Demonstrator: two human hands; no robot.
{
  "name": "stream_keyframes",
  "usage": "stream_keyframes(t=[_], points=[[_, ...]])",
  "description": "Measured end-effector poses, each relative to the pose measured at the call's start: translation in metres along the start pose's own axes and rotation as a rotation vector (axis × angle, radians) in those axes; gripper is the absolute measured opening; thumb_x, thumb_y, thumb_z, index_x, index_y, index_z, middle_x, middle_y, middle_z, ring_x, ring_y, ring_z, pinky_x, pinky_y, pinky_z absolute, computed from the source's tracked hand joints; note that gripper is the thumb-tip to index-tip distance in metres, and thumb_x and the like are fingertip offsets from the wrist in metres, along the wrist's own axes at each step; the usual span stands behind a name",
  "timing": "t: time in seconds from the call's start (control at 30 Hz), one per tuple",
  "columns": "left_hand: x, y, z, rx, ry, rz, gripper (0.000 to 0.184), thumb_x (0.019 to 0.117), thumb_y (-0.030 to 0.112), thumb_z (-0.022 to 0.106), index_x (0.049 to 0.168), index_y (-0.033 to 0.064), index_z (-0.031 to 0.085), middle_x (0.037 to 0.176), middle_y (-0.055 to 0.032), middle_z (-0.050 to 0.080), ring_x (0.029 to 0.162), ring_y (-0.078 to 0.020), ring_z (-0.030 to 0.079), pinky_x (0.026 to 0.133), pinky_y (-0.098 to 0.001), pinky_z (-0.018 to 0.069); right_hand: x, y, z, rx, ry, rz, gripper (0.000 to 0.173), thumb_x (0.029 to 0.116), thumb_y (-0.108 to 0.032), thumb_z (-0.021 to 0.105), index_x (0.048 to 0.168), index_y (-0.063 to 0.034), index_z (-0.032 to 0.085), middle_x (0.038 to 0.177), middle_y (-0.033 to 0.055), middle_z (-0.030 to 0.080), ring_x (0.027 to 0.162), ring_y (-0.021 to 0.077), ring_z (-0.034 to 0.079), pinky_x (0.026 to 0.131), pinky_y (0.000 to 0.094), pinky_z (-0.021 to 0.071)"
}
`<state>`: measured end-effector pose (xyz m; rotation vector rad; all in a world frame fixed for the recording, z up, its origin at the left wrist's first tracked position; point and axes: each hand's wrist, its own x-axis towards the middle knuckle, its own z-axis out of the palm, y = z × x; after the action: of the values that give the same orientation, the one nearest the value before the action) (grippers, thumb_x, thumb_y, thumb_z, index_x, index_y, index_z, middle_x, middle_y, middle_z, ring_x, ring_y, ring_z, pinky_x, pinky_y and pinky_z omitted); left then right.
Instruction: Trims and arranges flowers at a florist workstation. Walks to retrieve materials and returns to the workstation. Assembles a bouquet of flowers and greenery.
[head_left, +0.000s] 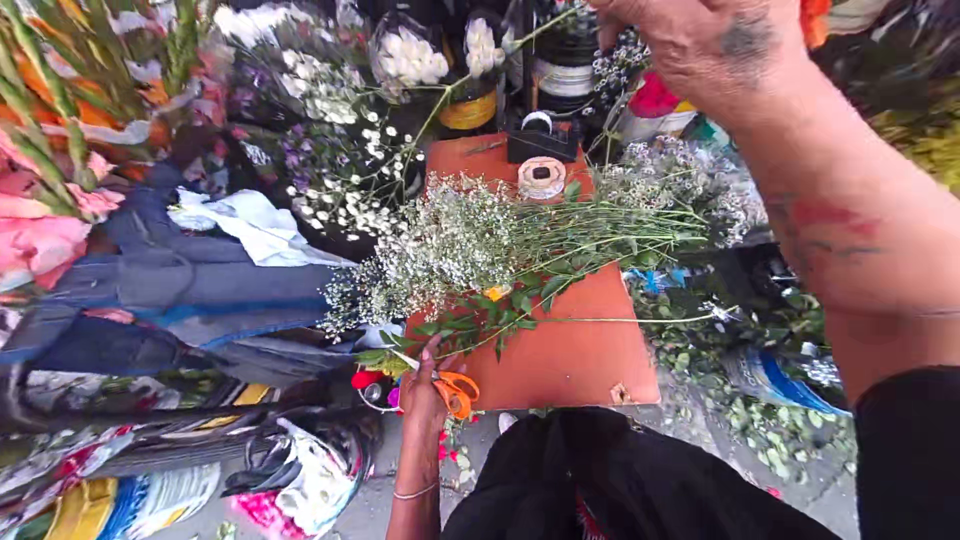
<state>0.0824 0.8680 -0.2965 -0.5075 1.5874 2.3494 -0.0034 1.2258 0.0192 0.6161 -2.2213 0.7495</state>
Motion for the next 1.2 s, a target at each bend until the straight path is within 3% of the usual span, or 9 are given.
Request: stream_keyframes(t=[0.07,0.2,0.37,0.47,0.63,0.77,0.9,1.0,1.2], points=[[-0.003,-0.006,-0.001,0.001,0.021,-0.029,0.041,0.1127,0.022,0.032,0.141,0.0005,0.053,0.125,-0.0141,0.068,0.097,-0.0248,0.074,0.079,-0.0405,0.0644,0.002,0.029,0.044,-0.04,-0.281,-0.165,0.024,0.1048,-0.023,0.057,0.11,-0.0041,0.071,0.086,0.007,0.071,0.074,0.0136,0.067,0.072,0.0327,0.056],[-0.015,-0.014,-0.001,-0.032,0.004,-0.069,0.043,0.1127,0.021,0.029,0.142,-0.0007,0.052,0.127,-0.0171,0.068,0.103,-0.0269,0.074,0.082,-0.0406,0.0639,-0.05,0.11,0.135,-0.198,-0.749,-0.203,0.035,0.1069,-0.032,0.053,0.123,-0.0047,0.067,0.104,0.0216,0.071,0.094,0.0426,0.07,0.081,0.0617,0.0548],[-0.01,-0.028,0.01,0.018,-0.007,-0.08,0.048,0.1131,0.026,0.023,0.148,0.0013,0.044,0.132,-0.015,0.065,0.098,-0.0258,0.074,0.079,-0.0404,0.0634,-0.14,0.136,0.191,-0.196,-0.989,0.244,0.076,0.1004,-0.062,0.05,0.164,-0.0269,0.027,0.167,0.0231,0.025,0.151,0.0511,0.026,0.114,0.0788,0.0162],[0.016,-0.029,0.028,0.021,0.047,-0.045,0.045,0.1128,0.025,0.024,0.147,0.0043,0.046,0.122,-0.0095,0.068,0.089,-0.0191,0.073,0.072,-0.0372,0.0637,-0.193,0.125,0.188,-0.083,-0.833,0.294,0.087,0.094,-0.076,0.045,0.165,-0.0299,0.024,0.168,0.0219,0.021,0.153,0.0506,0.021,0.114,0.0807,0.0113],[0.074,0.002,0.067,0.099,0.059,0.03,0.044,0.1132,0.026,0.027,0.144,0.0014,0.048,0.127,-0.0094,0.065,0.11,-0.016,0.067,0.094,-0.0364,0.057,-0.24,0.144,0.153,-0.038,-0.578,0.029,0.083,0.0905,-0.078,0.048,0.159,-0.0326,0.037,0.165,0.0121,0.035,0.154,0.0393,0.026,0.118,0.0761,0.0121],[0.101,0.048,0.096,0.071,0.004,0.068,0.044,0.1137,0.023,0.024,0.143,0.0004,0.047,0.125,-0.0101,0.066,0.104,-0.0171,0.069,0.087,-0.0368,0.0601,-0.236,0.18,0.146,-0.133,-0.679,0.043,0.094,0.0748,-0.029,0.087,0.157,-0.0322,0.041,0.164,0.0205,0.033,0.151,0.0523,0.023,0.112,0.083,0.0095],[0.136,0.088,0.133,-0.034,0.047,0.051,0.041,0.1139,0.026,0.028,0.139,0.0028,0.051,0.11,-0.0116,0.068,0.084,-0.0223,0.073,0.074,-0.0418,0.0646,-0.197,0.218,0.156,-0.136,-0.587,0.035,0.078,0.0828,-0.004,0.075,0.154,-0.0219,0.048,0.151,0.0231,0.051,0.133,0.0498,0.052,0.103,0.0696,0.0417],[0.178,0.103,0.149,-0.073,0.068,0.035,0.038,0.1127,0.028,0.035,0.136,0.0046,0.053,0.108,-0.012,0.064,0.08,-0.0235,0.069,0.075,-0.0448,0.0627,-0.166,0.248,0.169,-0.107,-0.576,0.038,0.068,0.0912,0.005,0.061,0.153,-0.0208,0.049,0.145,0.0206,0.057,0.127,0.0485,0.057,0.101,0.0668,0.0459],[0.229,0.102,0.162,-0.083,0.102,-0.064,0.036,0.1108,0.029,0.04,0.134,0.0032,0.05,0.102,-0.0153,0.062,0.082,-0.0298,0.067,0.072,-0.0496,0.0605,-0.155,0.276,0.192,-0.093,-0.757,0.205,0.082,0.0873,-0.017,0.08,0.159,-0.0219,0.039,0.15,0.0238,0.05,0.136,0.0497,0.048,0.107,0.0718,0.0357]])
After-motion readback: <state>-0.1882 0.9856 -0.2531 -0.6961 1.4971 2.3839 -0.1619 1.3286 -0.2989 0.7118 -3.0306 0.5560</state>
